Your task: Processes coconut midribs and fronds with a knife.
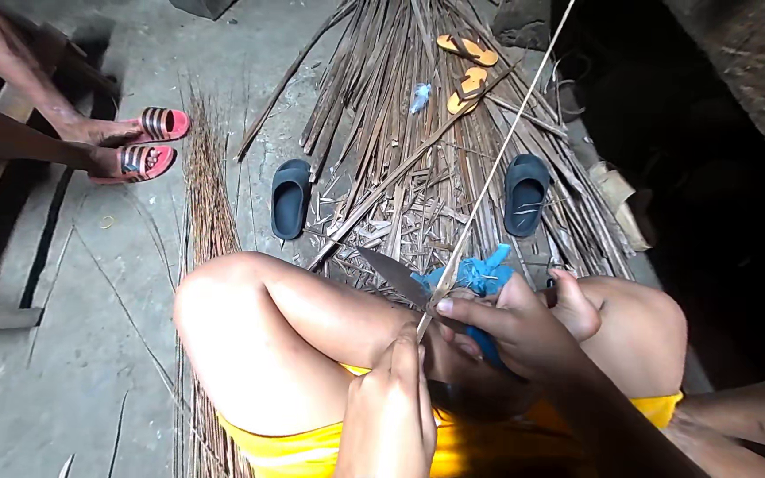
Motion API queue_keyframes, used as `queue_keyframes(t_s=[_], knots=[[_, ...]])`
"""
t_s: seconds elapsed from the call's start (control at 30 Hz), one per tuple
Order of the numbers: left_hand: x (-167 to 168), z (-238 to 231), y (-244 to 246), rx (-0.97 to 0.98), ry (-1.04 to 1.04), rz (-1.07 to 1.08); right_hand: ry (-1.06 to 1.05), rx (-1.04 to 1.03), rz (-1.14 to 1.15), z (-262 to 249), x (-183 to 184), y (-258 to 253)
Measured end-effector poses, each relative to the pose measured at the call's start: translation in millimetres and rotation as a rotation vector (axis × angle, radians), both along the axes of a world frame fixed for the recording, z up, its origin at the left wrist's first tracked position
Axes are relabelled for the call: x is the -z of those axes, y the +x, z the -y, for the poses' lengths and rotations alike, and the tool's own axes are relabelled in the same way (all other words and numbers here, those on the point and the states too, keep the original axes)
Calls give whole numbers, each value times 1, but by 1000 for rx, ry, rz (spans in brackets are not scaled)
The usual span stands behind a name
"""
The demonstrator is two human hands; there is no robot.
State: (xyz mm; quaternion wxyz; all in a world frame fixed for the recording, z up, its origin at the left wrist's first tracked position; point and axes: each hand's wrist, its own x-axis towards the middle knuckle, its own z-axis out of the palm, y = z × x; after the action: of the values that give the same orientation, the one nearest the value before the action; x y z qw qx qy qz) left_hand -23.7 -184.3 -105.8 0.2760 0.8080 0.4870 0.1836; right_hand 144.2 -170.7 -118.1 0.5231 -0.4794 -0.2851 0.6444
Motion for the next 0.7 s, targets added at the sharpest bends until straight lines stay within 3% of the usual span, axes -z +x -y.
queue_keyframes(t_s=[0.27,0.43,0.7], knots=[[-7,0,-10,-21,-164,51,-8,-16,-41,-2,0,-6],[-5,3,-14,-27,-203,72,5,-267,-166,11,11,-5],[-3,8,-16,-35,-180,55,-63,-93,-44,8,-1,-10]])
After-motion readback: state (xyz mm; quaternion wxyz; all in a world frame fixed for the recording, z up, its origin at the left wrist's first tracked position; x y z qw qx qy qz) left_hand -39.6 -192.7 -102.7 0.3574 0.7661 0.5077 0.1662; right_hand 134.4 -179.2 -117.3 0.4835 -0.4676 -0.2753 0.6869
